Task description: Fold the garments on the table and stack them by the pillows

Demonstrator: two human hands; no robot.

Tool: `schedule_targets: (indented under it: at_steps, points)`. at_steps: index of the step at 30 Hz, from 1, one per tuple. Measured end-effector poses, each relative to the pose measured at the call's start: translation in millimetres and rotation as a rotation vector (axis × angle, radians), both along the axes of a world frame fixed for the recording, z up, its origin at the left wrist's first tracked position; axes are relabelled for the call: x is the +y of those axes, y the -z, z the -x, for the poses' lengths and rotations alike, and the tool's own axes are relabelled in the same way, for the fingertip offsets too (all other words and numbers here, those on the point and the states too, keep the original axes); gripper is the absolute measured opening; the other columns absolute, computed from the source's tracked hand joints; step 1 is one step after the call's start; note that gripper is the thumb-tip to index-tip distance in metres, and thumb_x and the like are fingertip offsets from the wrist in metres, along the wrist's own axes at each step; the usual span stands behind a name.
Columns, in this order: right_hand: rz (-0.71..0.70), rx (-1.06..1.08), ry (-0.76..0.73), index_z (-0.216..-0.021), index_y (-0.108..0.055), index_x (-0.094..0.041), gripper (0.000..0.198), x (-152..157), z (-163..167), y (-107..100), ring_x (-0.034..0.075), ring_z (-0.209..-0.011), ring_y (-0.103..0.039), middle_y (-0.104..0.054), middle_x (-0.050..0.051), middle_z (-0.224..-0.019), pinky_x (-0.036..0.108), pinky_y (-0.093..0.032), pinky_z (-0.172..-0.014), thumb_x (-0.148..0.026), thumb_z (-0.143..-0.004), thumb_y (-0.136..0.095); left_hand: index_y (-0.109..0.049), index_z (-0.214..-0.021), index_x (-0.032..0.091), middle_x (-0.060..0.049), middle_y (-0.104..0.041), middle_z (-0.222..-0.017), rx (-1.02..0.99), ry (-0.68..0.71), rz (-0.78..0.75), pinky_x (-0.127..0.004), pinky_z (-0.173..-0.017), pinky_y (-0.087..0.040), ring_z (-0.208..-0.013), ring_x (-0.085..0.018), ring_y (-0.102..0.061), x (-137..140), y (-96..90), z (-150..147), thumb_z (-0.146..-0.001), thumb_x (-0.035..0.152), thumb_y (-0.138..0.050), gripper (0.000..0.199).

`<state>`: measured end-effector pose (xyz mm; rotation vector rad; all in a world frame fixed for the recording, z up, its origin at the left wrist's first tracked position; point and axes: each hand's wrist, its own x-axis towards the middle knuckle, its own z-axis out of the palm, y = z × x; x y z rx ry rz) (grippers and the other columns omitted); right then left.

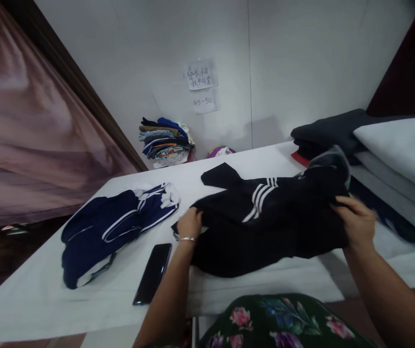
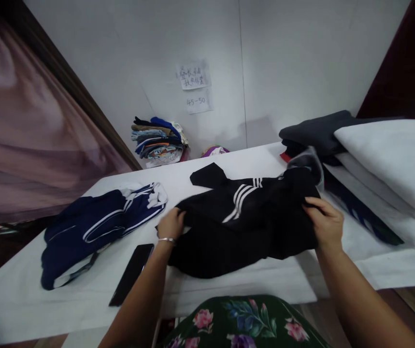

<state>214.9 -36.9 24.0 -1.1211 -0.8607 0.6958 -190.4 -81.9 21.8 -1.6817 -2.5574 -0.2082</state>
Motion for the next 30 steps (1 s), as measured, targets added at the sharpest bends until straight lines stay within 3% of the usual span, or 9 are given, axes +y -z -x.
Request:
schedule_targets:
  at_steps: [4, 6, 8, 12, 15, 19, 24, 26, 30]
  points:
    - [-0.019, -0.107, -0.344, -0.077, -0.074, -0.025, 0.016, -15.8, -5.9, 18.9, 0.024, -0.115, -0.055, -0.068, 0.003, -0.111, 0.036, -0.037, -0.103, -0.029, -0.061, -0.076, -0.062, -0.102, 0.019, -0.013, -0.066, -0.104, 0.087, -0.232, -0.18, -0.037, -0.075, -0.046, -0.093, -0.029, -0.063, -6.6, -36.3, 57.4, -0.092, 0.039, -0.042, 0.031]
    - [0.07, -0.089, -0.427, -0.079, -0.074, -0.025, 0.017, -22.7, -9.3, 31.8, 0.023, -0.107, -0.06, -0.07, 0.004, -0.103, 0.038, -0.042, -0.1, -0.033, -0.064, -0.075, -0.063, -0.104, 0.018, -0.014, -0.064, -0.106, 0.1, -0.297, -0.189, -0.04, -0.076, -0.047, -0.096, -0.031, -0.061, -9.6, -45.1, 76.9, -0.089, 0.038, -0.045, 0.031]
    - [0.163, -0.036, -0.401, -0.08, -0.073, -0.024, 0.02, -26.7, -12.9, 40.6, 0.022, -0.091, -0.065, -0.071, 0.003, -0.091, 0.039, -0.051, -0.089, -0.036, -0.064, -0.076, -0.062, -0.109, 0.017, -0.015, -0.062, -0.112, 0.103, -0.315, -0.199, -0.043, -0.081, -0.046, -0.102, -0.032, -0.059, -11.7, -45.5, 82.3, -0.087, 0.036, -0.049, 0.032]
    - [0.255, 0.062, -0.271, -0.094, -0.069, -0.026, 0.032, -20.7, -22.0, 40.7, 0.019, -0.084, -0.066, -0.069, 0.0, -0.093, 0.033, -0.057, -0.073, -0.042, -0.066, -0.074, -0.06, -0.112, 0.016, -0.012, -0.06, -0.119, 0.049, -0.077, -0.308, -0.039, -0.096, -0.042, -0.113, -0.027, -0.053, -20.8, -28.3, 55.2, -0.085, 0.034, -0.051, 0.034]
    - [0.415, 0.178, -0.327, -0.111, -0.061, -0.03, 0.042, -4.7, -33.0, 35.2, 0.021, -0.081, -0.067, -0.069, 0.003, -0.101, 0.032, -0.056, -0.061, -0.054, -0.076, -0.063, -0.062, -0.101, 0.018, -0.01, -0.063, -0.109, -0.053, 0.113, -0.371, -0.034, -0.097, -0.041, -0.108, -0.023, -0.056, -40.6, -9.8, 24.5, -0.086, 0.035, -0.048, 0.027]
    - [0.633, 0.322, -0.574, -0.105, -0.061, -0.027, 0.045, 20.8, -43.9, 32.4, 0.026, -0.078, -0.069, -0.072, 0.009, -0.094, 0.039, -0.055, -0.061, -0.063, -0.08, -0.05, -0.063, -0.092, 0.023, -0.007, -0.065, -0.096, -0.21, 0.155, -0.332, -0.034, -0.09, -0.047, -0.097, -0.022, -0.06, -78.6, 16.0, 2.2, -0.087, 0.04, -0.045, 0.025]
    - [0.871, 0.251, -0.763, -0.09, -0.068, -0.019, 0.033, 42.7, -20.8, 27.2, 0.026, -0.073, -0.07, -0.073, 0.01, -0.082, 0.042, -0.054, -0.068, -0.048, -0.08, -0.057, -0.058, -0.113, 0.02, -0.01, -0.061, -0.117, -0.263, 0.098, -0.28, -0.038, -0.101, -0.042, -0.113, -0.024, -0.054, -106.7, 43.1, -0.4, -0.085, 0.044, -0.049, 0.037]
    - [0.844, 0.157, -0.773, -0.09, -0.069, -0.02, 0.022, 50.8, -4.7, 21.0, 0.024, -0.068, -0.069, -0.073, 0.007, -0.078, 0.039, -0.055, -0.065, -0.034, -0.073, -0.068, -0.054, -0.122, 0.016, -0.012, -0.059, -0.122, -0.243, 0.062, -0.249, -0.039, -0.101, -0.042, -0.116, -0.026, -0.053, -107.0, 45.9, -2.5, -0.083, 0.043, -0.053, 0.047]
    - [0.657, -0.021, -0.708, -0.098, -0.069, -0.013, 0.032, 75.9, 5.9, -8.2, 0.018, -0.057, -0.067, -0.072, 0.004, -0.072, 0.03, -0.051, -0.061, -0.006, -0.067, -0.064, -0.057, -0.12, 0.018, -0.009, -0.064, -0.112, -0.229, 0.084, -0.144, -0.039, -0.095, -0.046, -0.106, -0.025, -0.058, -97.8, 42.5, -13.1, -0.082, 0.028, -0.055, 0.039]
